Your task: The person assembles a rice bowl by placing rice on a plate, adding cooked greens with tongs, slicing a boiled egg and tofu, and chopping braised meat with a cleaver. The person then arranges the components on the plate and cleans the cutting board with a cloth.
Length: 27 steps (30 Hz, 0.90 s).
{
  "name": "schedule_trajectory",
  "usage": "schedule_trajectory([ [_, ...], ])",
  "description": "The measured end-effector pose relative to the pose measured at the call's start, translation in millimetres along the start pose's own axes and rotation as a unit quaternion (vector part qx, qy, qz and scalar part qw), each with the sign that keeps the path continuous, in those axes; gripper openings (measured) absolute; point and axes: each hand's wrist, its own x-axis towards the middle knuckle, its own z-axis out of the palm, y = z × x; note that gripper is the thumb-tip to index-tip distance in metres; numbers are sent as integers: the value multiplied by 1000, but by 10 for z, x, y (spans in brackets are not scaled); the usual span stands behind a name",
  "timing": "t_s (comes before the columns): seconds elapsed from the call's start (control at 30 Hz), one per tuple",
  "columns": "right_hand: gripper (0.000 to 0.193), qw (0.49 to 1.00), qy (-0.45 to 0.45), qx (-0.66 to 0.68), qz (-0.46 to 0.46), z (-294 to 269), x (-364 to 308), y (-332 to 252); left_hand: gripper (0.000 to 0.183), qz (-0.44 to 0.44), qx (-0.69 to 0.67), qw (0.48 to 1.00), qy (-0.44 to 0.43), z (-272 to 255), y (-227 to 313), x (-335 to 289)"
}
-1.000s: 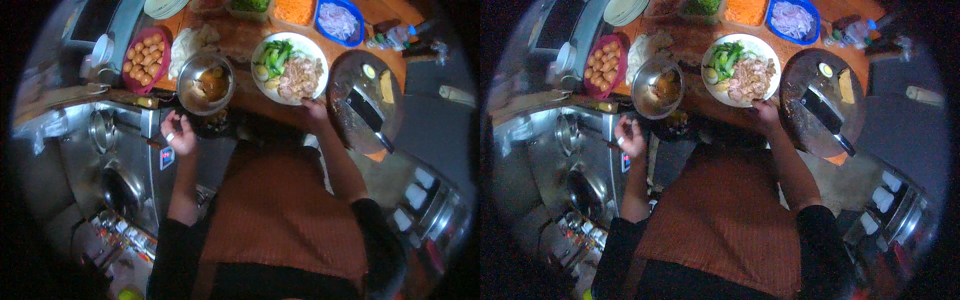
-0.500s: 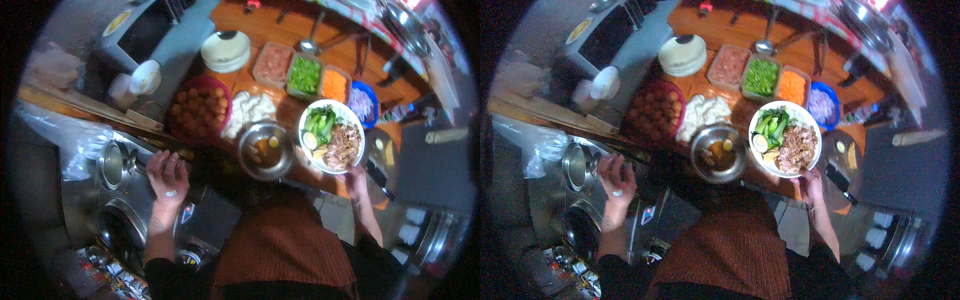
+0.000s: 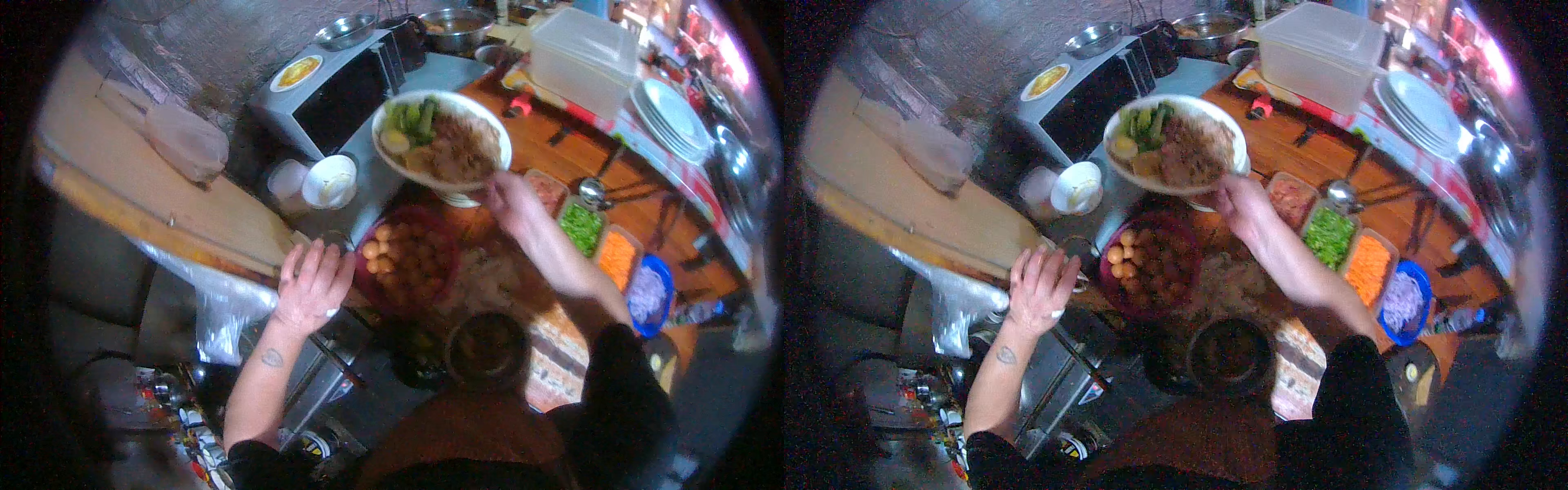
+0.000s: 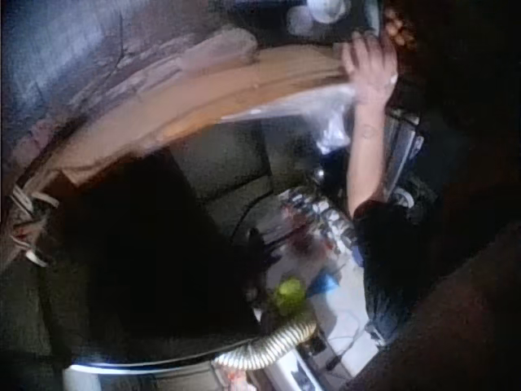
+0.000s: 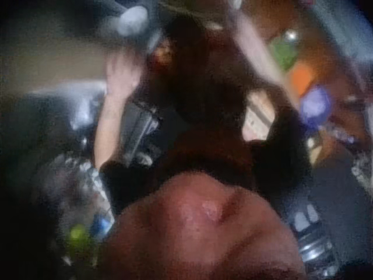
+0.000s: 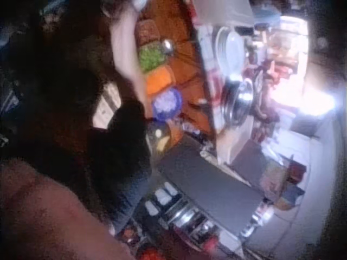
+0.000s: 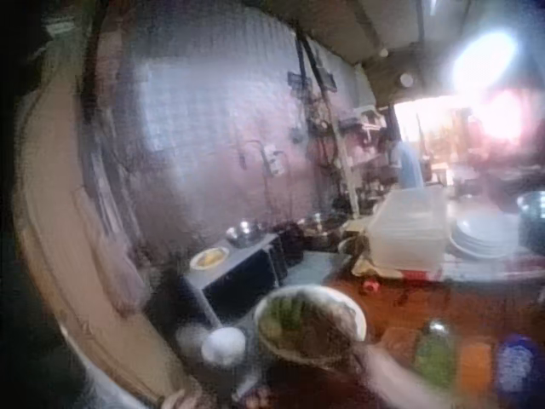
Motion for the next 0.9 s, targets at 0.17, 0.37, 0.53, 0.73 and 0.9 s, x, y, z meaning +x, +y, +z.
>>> schedule_trajectory([
  [0.17, 38, 992, -92, 15, -84, 580, 1689, -89, 34, -25, 76, 997, -20, 23, 21, 125],
  [0.37, 37, 985, 52, 35, -163, 745, 3500, 55, 26, -44, 167, 981, -93, 119, 68, 127],
  [0.53, 34, 951, 117, 154, -241, 753, 4544, 303, 38, -31, 193, 977, -87, 191, 63, 91],
  [0.73, 40, 942, 159, 215, -203, 592, 4940, 601, 35, -23, 205, 973, -99, 303, 35, 18],
  [0.9, 43, 970, 87, 89, -209, 520, 4813, 665, 36, -29, 221, 968, -119, 304, 63, 91],
])
